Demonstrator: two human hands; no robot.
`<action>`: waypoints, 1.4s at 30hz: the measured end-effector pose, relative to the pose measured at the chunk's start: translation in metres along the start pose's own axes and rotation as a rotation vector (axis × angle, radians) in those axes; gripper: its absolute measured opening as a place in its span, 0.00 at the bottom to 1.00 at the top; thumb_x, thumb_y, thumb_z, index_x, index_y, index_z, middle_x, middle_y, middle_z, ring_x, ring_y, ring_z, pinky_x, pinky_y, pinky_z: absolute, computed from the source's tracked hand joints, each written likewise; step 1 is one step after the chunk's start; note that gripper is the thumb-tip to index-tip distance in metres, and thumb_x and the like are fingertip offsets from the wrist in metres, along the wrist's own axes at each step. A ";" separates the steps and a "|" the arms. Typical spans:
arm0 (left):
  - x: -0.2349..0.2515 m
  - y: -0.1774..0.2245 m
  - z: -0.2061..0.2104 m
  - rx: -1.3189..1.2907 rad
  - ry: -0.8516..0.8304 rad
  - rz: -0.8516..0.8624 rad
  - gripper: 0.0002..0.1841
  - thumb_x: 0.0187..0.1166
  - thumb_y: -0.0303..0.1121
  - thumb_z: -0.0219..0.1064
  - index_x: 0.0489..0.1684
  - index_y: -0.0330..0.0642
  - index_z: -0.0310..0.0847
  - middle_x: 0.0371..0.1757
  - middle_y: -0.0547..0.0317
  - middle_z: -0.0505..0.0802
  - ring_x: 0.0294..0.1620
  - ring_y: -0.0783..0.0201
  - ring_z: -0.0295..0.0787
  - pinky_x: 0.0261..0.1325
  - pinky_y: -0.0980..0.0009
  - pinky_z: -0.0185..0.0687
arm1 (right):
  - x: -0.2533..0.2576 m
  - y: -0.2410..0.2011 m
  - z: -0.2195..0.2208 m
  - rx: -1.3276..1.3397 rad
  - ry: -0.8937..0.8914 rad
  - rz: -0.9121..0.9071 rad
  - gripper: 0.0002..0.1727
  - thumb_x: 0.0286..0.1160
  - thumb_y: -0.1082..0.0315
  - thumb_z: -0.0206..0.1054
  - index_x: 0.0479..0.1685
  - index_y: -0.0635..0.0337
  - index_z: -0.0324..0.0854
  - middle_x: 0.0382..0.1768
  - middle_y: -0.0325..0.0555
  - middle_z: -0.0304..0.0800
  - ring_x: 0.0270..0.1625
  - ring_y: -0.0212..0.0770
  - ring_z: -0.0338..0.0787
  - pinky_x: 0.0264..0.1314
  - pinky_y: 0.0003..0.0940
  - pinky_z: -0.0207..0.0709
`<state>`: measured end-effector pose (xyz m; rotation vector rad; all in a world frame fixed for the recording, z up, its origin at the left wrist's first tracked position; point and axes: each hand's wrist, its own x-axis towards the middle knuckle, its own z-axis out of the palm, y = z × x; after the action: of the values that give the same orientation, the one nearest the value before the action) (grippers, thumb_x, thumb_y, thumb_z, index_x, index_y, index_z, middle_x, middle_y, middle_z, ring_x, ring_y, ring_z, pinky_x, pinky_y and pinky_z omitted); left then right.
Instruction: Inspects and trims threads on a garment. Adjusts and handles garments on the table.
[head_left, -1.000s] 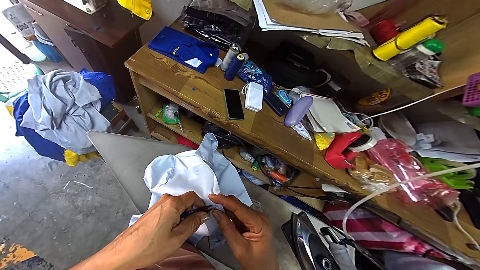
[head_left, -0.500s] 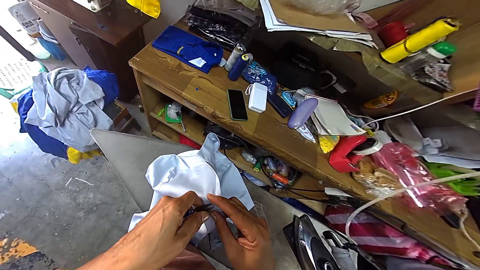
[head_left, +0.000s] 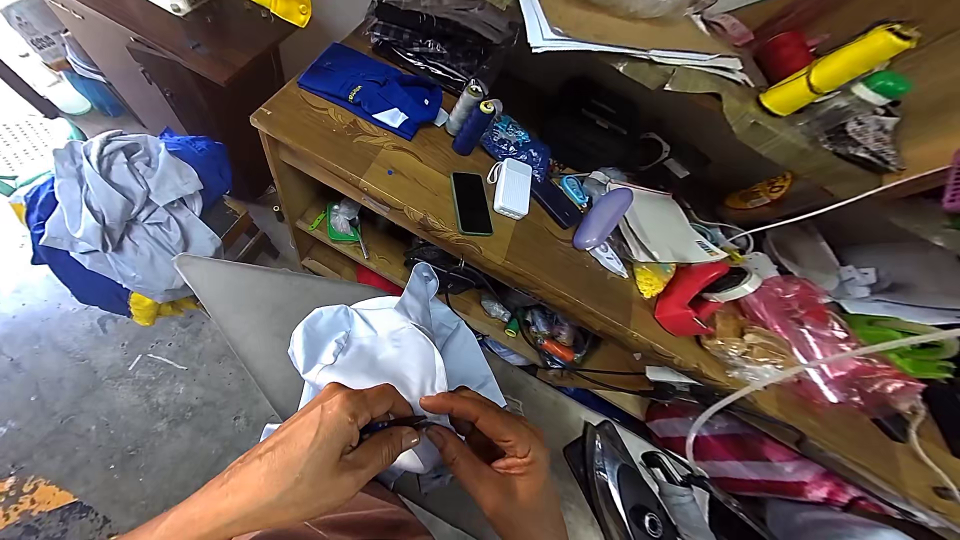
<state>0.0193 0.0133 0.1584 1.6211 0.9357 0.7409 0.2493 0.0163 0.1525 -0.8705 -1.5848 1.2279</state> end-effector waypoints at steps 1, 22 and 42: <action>0.000 0.001 0.001 0.001 -0.002 -0.007 0.12 0.88 0.43 0.62 0.47 0.45 0.87 0.25 0.72 0.87 0.22 0.83 0.77 0.25 0.85 0.71 | 0.000 0.000 -0.001 0.001 -0.008 0.003 0.14 0.70 0.79 0.74 0.56 0.66 0.91 0.46 0.46 0.95 0.44 0.31 0.92 0.49 0.24 0.89; -0.003 0.001 0.001 0.055 0.027 -0.031 0.12 0.88 0.43 0.61 0.45 0.46 0.87 0.24 0.73 0.86 0.21 0.84 0.76 0.24 0.85 0.70 | 0.001 0.006 0.000 -0.005 -0.041 0.008 0.14 0.74 0.76 0.72 0.58 0.64 0.90 0.45 0.44 0.95 0.42 0.28 0.92 0.48 0.22 0.89; 0.000 -0.005 -0.001 -0.005 0.013 -0.054 0.13 0.90 0.42 0.60 0.43 0.46 0.87 0.20 0.72 0.82 0.18 0.82 0.73 0.22 0.85 0.68 | 0.003 0.007 0.001 -0.015 -0.064 0.001 0.15 0.74 0.78 0.71 0.60 0.66 0.88 0.47 0.45 0.95 0.44 0.29 0.92 0.49 0.24 0.89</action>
<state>0.0169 0.0141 0.1540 1.5819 0.9826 0.7170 0.2473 0.0207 0.1459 -0.8494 -1.6467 1.2573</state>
